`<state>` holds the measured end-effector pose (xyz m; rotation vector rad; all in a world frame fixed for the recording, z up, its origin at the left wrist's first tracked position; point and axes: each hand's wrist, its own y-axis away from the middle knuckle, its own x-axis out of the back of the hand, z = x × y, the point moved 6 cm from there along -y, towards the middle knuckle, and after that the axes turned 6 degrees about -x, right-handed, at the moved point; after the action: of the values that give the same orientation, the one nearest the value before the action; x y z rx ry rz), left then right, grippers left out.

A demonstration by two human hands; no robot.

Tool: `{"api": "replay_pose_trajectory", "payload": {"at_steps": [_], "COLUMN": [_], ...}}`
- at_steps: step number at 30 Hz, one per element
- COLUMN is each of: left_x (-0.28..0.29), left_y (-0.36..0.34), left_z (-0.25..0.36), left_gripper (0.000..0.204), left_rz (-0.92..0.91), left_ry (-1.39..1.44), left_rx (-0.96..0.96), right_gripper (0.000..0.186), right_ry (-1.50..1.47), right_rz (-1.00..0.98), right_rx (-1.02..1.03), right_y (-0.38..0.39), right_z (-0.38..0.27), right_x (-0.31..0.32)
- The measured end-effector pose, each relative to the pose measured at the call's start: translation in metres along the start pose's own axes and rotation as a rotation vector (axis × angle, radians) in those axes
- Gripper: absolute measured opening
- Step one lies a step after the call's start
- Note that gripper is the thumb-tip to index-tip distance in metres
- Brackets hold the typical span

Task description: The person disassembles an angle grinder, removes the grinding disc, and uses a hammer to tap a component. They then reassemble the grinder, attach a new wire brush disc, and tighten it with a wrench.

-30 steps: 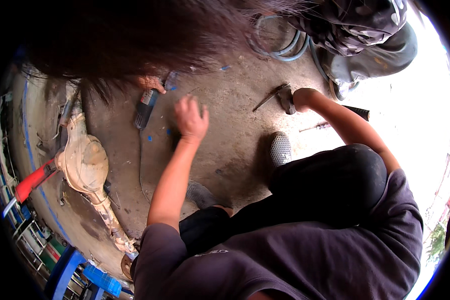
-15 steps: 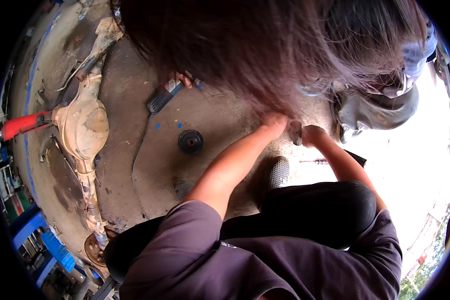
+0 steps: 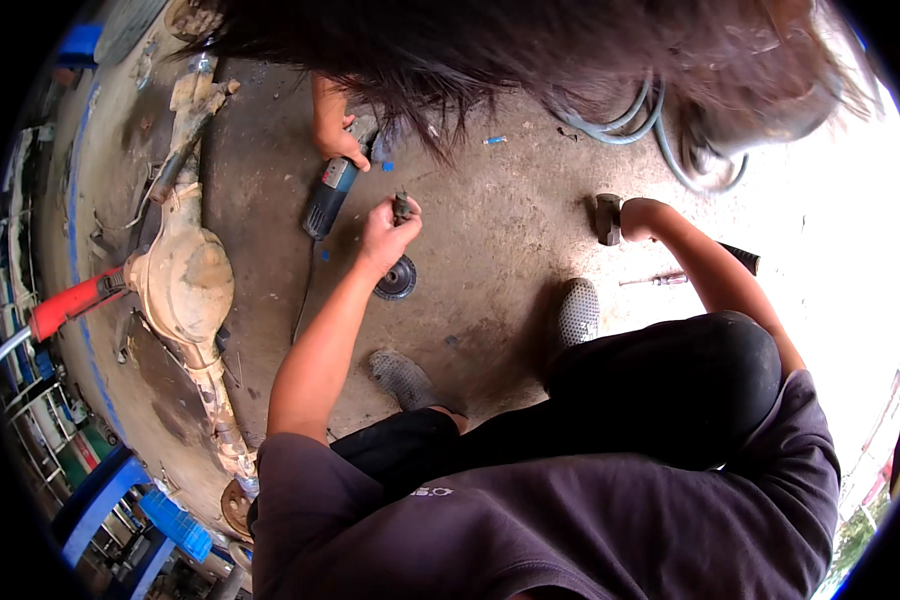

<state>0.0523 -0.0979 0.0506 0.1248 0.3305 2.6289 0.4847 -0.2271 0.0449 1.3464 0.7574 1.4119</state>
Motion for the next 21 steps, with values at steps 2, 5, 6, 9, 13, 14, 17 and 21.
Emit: {"api": "replay_pose_trajectory", "payload": {"at_steps": [2, 5, 6, 9, 13, 14, 17, 21], "left_x": [0.013, 0.031, 0.039, 0.041, 0.059, 0.062, 0.056, 0.056], "left_y": [-0.011, -0.031, -0.037, -0.085, -0.131, -0.137, -0.118, -0.084], "left_z": [0.039, 0.084, 0.083, 0.066, 0.017, 0.004, 0.01, 0.007], "left_gripper": [0.011, 0.034, 0.035, 0.039, 0.039, 0.04, 0.041, 0.033], "left_rz": [0.126, 0.399, 0.469, 0.312, 0.068, 0.134, 0.241, 0.409], "left_ry": [-0.523, -0.921, -1.058, -1.327, -1.588, -1.558, -1.464, -1.315], "left_rx": [-0.039, -0.267, -0.346, -0.234, -0.092, -0.152, -0.14, -0.125], "right_gripper": [0.026, 0.027, 0.021, 0.023, 0.026, 0.028, 0.03, 0.029], "right_ry": [-0.035, 0.046, 0.031, -0.11, -0.127, -0.087, -0.13, -0.148], "right_rz": [0.008, 0.002, 0.051, 0.03, -0.004, 0.02, 0.025, 0.026], "right_rx": [-0.041, -0.017, 0.064, -0.02, -0.009, 0.052, 0.075, 0.03], "right_y": [0.0, -0.001, -0.003, -0.01, -0.007, -0.013, -0.024, -0.013], "right_z": [0.007, 0.002, -0.004, 0.01, 0.015, 0.022, 0.02, 0.02], "right_x": [-0.002, -0.001, 0.002, -0.005, -0.006, -0.011, -0.022, -0.014]}}
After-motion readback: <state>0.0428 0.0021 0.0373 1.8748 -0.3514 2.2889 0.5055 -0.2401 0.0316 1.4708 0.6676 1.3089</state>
